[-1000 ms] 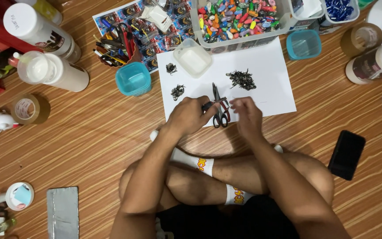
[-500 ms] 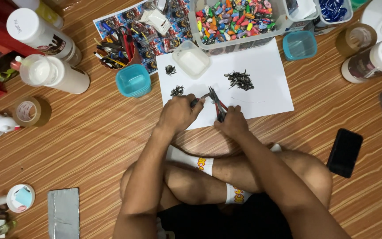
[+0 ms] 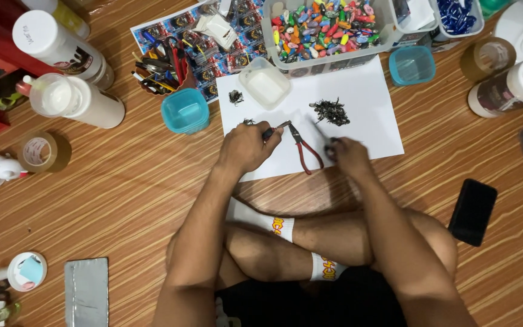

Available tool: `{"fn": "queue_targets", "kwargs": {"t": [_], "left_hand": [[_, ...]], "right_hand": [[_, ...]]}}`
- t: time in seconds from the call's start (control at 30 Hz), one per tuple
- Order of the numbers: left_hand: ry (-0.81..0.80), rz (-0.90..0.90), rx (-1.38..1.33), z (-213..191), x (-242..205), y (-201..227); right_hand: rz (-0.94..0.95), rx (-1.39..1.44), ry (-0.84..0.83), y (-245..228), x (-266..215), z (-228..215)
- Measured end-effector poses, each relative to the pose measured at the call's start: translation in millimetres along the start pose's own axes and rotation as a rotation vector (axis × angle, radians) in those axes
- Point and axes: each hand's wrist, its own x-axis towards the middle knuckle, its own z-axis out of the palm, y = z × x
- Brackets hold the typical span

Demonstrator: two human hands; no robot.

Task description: The person assembles small fishing tackle components using pliers.

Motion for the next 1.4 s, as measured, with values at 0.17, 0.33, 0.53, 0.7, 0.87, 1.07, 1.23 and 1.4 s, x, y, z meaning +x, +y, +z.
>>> {"fn": "queue_targets", "kwargs": {"t": [0.17, 0.33, 0.53, 0.7, 0.87, 1.07, 1.23, 1.4], "left_hand": [[0.000, 0.011, -0.013, -4.4, 3.2, -1.1], [0.000, 0.020, -0.001, 4.3, 16.6, -10.6], [0.092, 0.132, 0.079, 9.2, 27.3, -15.9], [0.085, 0.144, 0.132, -1.7, 29.3, -6.0], [0.069, 0.104, 0.148, -7.3, 32.1, -2.0], [0.055, 0.075, 0.151, -9.0, 35.4, -3.5], [0.049, 0.070, 0.156, -14.6, 34.3, 1.2], [0.035, 0.033, 0.191, -14.1, 33.7, 0.1]], "right_hand": [[0.097, 0.017, 0.279, 76.7, 46.6, -7.7], [0.120, -0.157, 0.396, 111.7, 67.3, 12.4], [-0.134, -0.261, 0.137, 47.7, 42.0, 47.0], [-0.185, -0.472, -0.225, 24.7, 37.7, 73.7], [0.087, 0.064, -0.329, 41.3, 47.2, 66.8], [-0.019, 0.775, -0.316, -27.8, -14.7, -10.4], [-0.191, 0.843, -0.450, -10.7, -36.5, -4.1], [-0.207, 0.908, -0.380, -7.3, -20.2, 21.2]]}}
